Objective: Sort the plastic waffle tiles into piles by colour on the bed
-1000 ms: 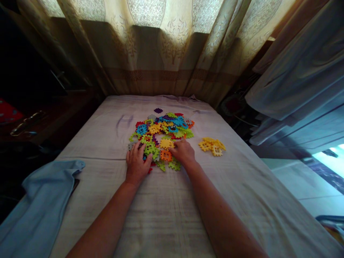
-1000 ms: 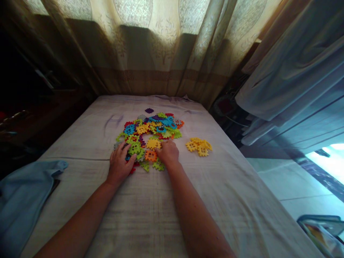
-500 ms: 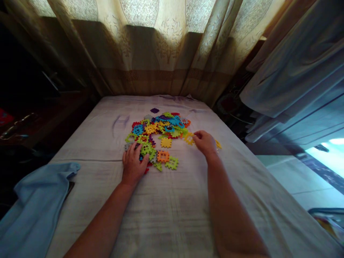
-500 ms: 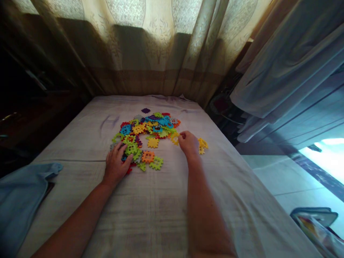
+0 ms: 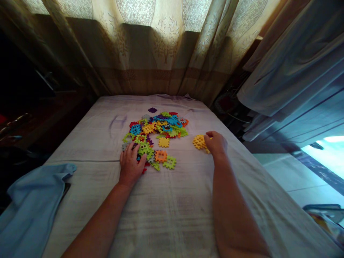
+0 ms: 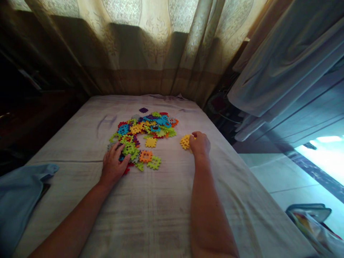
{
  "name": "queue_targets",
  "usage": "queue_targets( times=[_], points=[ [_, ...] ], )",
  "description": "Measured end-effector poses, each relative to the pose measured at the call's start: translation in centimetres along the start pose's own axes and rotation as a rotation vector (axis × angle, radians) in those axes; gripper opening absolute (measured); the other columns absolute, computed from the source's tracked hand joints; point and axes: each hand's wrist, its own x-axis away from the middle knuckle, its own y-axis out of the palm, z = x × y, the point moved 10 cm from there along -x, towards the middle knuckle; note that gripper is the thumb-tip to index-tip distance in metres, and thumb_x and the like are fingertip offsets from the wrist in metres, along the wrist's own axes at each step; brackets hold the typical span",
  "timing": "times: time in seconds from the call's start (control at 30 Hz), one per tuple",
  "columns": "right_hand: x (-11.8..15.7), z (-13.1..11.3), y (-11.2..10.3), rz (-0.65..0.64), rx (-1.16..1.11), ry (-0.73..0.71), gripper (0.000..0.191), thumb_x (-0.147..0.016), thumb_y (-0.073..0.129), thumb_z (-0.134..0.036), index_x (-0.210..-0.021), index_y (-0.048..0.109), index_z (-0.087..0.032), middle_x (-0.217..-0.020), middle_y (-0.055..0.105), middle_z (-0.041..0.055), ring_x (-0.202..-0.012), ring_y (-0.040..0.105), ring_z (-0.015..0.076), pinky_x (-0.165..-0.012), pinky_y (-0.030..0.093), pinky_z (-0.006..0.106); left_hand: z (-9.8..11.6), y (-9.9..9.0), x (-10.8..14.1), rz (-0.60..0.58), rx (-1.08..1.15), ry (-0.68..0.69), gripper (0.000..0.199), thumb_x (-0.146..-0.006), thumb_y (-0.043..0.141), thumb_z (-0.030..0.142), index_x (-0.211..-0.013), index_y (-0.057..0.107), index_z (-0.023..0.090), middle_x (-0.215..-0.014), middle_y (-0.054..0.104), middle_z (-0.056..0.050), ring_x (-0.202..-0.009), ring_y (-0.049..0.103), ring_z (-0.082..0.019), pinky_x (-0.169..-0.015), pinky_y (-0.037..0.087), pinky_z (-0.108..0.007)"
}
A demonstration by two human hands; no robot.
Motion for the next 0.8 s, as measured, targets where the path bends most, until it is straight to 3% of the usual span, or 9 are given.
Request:
queue_targets(
  times=[0.17, 0.27, 0.33, 0.47, 0.8],
  points=[
    [3.4, -7.5, 3.1, -0.165, -0.041, -0.300, 0.028, -0.091, 0.050, -0.028, -0.107, 0.072, -0.023, -0.109, 0.073, 0.0058, -0.100, 0.065, 0.0207, -0.089, 0.048, 0.031, 0.0, 0.0, 0.1, 0.010, -0.002, 0.007, 0.045, -0.089, 0.048, 0.041, -0.128, 0.058, 0.020, -0.145, 0.050, -0.014, -0.133, 0.046, -0.032, -0.112, 0.034, -0.052],
    [6.9, -11.8, 5.7, -0.292, -0.062, -0.512, 0.028, -0.091, 0.053, -0.027, -0.113, 0.070, -0.025, -0.120, 0.068, 0.0045, -0.103, 0.064, 0.0186, -0.091, 0.048, 0.030, 0.1, -0.1, 0.1, 0.014, 0.008, 0.009, 0.045, -0.089, 0.048, 0.041, -0.128, 0.057, 0.020, -0.145, 0.050, -0.015, -0.134, 0.045, -0.032, -0.112, 0.034, -0.053],
    [8.5, -13.3, 6.9, -0.323, -0.065, -0.598, 0.030, -0.091, 0.055, -0.027, -0.117, 0.068, -0.025, -0.130, 0.063, 0.0048, -0.112, 0.061, 0.0189, -0.096, 0.047, 0.031, 0.1, 0.0, 0.1, 0.010, 0.012, 0.007, 0.046, -0.089, 0.048, 0.041, -0.128, 0.057, 0.020, -0.145, 0.049, -0.015, -0.134, 0.045, -0.032, -0.112, 0.034, -0.053],
    [9.7, -14.0, 8.3, -0.323, -0.026, -0.684, 0.032, -0.089, 0.057, -0.027, -0.120, 0.066, -0.025, -0.142, 0.055, 0.0058, -0.127, 0.050, 0.0219, -0.105, 0.043, 0.035, 0.2, 0.0, 0.1, 0.001, -0.004, -0.003, 0.046, -0.088, 0.048, 0.042, -0.128, 0.057, 0.019, -0.145, 0.049, -0.016, -0.134, 0.045, -0.033, -0.111, 0.034, -0.053],
    [9.2, -13.7, 8.8, -0.343, -0.006, -0.640, 0.034, -0.090, 0.057, -0.031, -0.122, 0.064, -0.024, -0.126, 0.062, 0.0091, -0.120, 0.052, 0.0226, -0.096, 0.046, 0.034, 0.2, -0.2, 0.1, 0.021, 0.027, -0.009, 0.047, -0.087, 0.050, 0.041, -0.128, 0.056, 0.019, -0.145, 0.049, -0.016, -0.135, 0.044, -0.033, -0.113, 0.033, -0.054]
  ],
)
